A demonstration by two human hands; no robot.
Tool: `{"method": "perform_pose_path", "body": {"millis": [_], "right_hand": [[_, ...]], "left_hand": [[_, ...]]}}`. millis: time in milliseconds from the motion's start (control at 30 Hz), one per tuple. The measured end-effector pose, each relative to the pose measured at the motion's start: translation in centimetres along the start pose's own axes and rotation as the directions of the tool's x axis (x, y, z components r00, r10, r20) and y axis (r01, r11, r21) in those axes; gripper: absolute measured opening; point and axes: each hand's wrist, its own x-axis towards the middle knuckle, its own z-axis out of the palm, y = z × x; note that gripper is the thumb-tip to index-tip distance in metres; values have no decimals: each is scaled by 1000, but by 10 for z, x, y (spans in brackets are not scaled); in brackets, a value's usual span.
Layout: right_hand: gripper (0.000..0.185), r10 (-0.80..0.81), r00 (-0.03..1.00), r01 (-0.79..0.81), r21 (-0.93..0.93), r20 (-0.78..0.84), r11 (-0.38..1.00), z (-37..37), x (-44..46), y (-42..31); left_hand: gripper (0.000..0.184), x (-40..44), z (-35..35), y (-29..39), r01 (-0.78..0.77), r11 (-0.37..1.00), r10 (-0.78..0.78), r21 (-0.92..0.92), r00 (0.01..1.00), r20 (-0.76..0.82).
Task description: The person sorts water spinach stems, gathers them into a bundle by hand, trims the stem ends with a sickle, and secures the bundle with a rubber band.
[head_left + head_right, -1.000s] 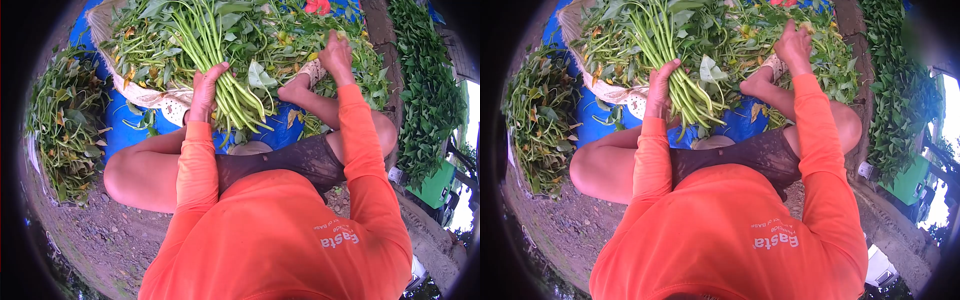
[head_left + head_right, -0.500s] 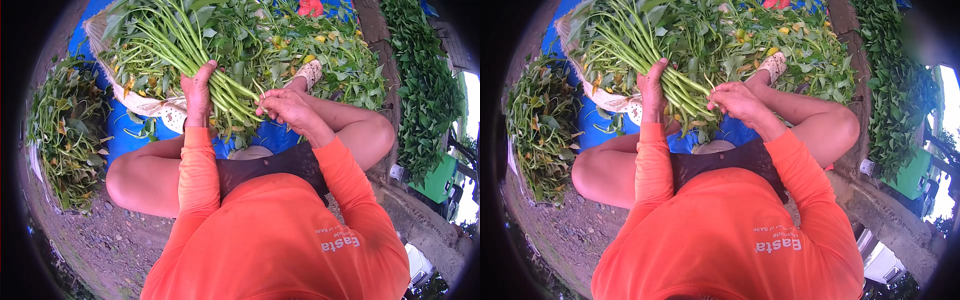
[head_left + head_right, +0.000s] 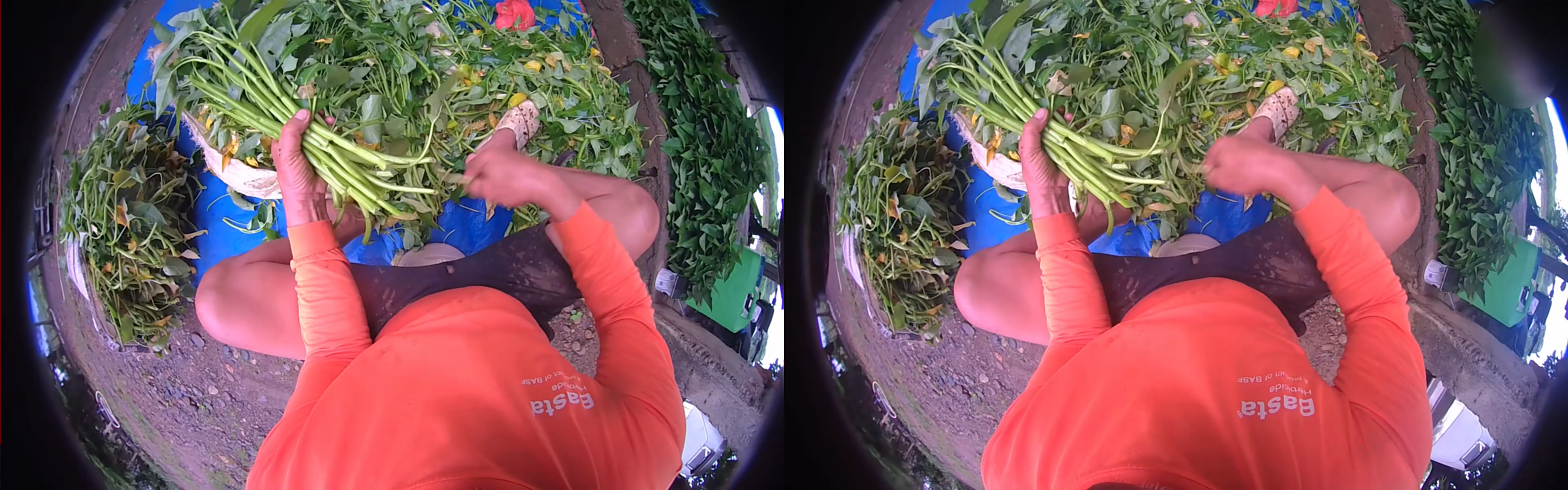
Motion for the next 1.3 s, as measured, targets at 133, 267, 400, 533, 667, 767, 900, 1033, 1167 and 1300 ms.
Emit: {"method": "perform_pose_path", "body": {"millis": [133, 267, 400, 533, 667, 767, 900, 1033, 1167, 1300], "right_hand": [[35, 5, 673, -299, -265, -740, 917, -45, -44, -17], [32, -273, 577, 336, -81, -769, 938, -8, -31, -112], [21, -101, 723, 344, 229, -683, 911, 13, -2, -109], [16, -69, 762, 324, 287, -643, 901, 12, -2, -113], [18, -155, 832, 298, 194, -533, 935, 27, -8, -120], [16, -191, 924, 283, 260, -330, 923, 29, -29, -122], [18, 6, 944, 134, 399, -331, 907, -45, -67, -60], [34, 4, 496, -405, -227, -868, 886, -77, -83, 1], [23, -108, 641, 145, -17, -760, 989, -77, -67, -36], [16, -108, 579, 457, 211, -808, 864, -50, -21, -77]], "left_hand": [[29, 3, 0, 1, -6, 997, 5, -81, 1000, -11], [27, 11, 6, -8, 36, 999, -36, -2, 999, 41], [28, -4, 22, -11, 66, 998, -67, 20, 996, 59], [30, -2, 19, -13, 64, 997, -67, 36, 994, 85], [32, -6, 19, -12, 21, 999, -24, 43, 997, 77], [30, -6, 16, 1, 49, 999, -46, -22, 995, 87], [35, -8, 6, 14, 128, 961, -85, -246, 980, 177], [46, -24, 21, 16, 188, 928, -95, -323, 954, 284], [49, -22, 26, 6, 335, 834, -146, -438, 900, 411], [53, -29, 36, -2, 472, 782, -258, -406, 839, 479]]}}
